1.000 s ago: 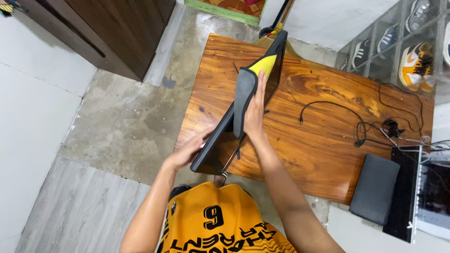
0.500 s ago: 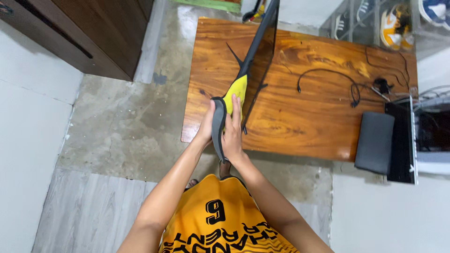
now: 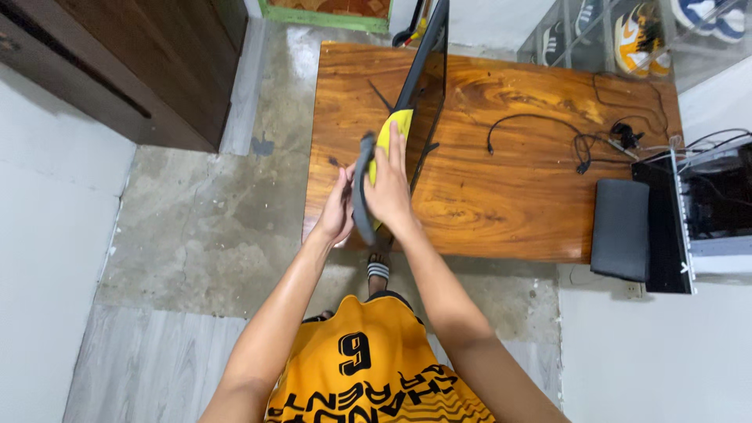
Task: The person cleans a computer monitor by wiping its screen, edges, and back panel with a cloth.
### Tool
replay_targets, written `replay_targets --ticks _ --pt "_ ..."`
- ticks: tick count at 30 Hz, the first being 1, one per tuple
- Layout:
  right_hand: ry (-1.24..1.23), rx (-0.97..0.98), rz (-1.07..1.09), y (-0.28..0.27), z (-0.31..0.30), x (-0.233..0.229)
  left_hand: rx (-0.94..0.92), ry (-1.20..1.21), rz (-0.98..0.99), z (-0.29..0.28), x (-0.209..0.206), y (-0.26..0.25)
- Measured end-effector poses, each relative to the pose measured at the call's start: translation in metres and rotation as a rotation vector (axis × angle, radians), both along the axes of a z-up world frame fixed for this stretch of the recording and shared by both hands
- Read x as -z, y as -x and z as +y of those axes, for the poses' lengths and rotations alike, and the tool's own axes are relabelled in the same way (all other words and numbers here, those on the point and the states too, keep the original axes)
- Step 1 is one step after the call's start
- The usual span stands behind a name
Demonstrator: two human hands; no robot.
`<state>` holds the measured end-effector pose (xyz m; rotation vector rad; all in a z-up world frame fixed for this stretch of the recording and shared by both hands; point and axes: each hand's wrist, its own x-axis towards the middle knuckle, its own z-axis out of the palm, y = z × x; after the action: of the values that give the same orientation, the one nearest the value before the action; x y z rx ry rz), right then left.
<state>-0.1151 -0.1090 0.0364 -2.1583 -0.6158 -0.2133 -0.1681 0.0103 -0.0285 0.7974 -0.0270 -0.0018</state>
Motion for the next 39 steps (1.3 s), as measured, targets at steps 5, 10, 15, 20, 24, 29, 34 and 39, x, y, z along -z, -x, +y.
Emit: replay_targets --ticks 5,10,15,20,24,29,34,39 --pt "0.01 0.004 0.015 -0.093 -0.002 0.021 0.058 -0.329 0.088 0.008 -0.004 -0.015" --pt "-0.004 0.074 -0.094 -0.185 0.001 0.049 0.037 -0.639 0.165 0.008 -0.04 -0.041" --pt "-0.152 0.108 -0.041 -0.268 0.004 0.067 0.072 -1.001 0.151 -0.005 -0.06 -0.073" --pt "-0.227 0.148 0.09 -0.323 -0.002 0.083 0.052 -1.024 0.051 -0.004 -0.071 -0.095" --pt "-0.414 0.135 0.1 -0.331 -0.006 0.126 0.091 -0.925 0.068 -0.002 -0.076 -0.092" --pt "-0.51 0.115 0.248 -0.298 -0.012 0.222 0.069 -1.08 0.108 0.0 -0.086 -0.086" --pt "-0.622 0.014 0.54 -0.188 -0.016 0.291 0.024 -0.958 0.137 -0.016 -0.082 -0.082" --pt "-0.661 -0.047 0.76 -0.043 -0.028 0.309 0.0 -0.967 0.087 -0.031 -0.075 -0.073"
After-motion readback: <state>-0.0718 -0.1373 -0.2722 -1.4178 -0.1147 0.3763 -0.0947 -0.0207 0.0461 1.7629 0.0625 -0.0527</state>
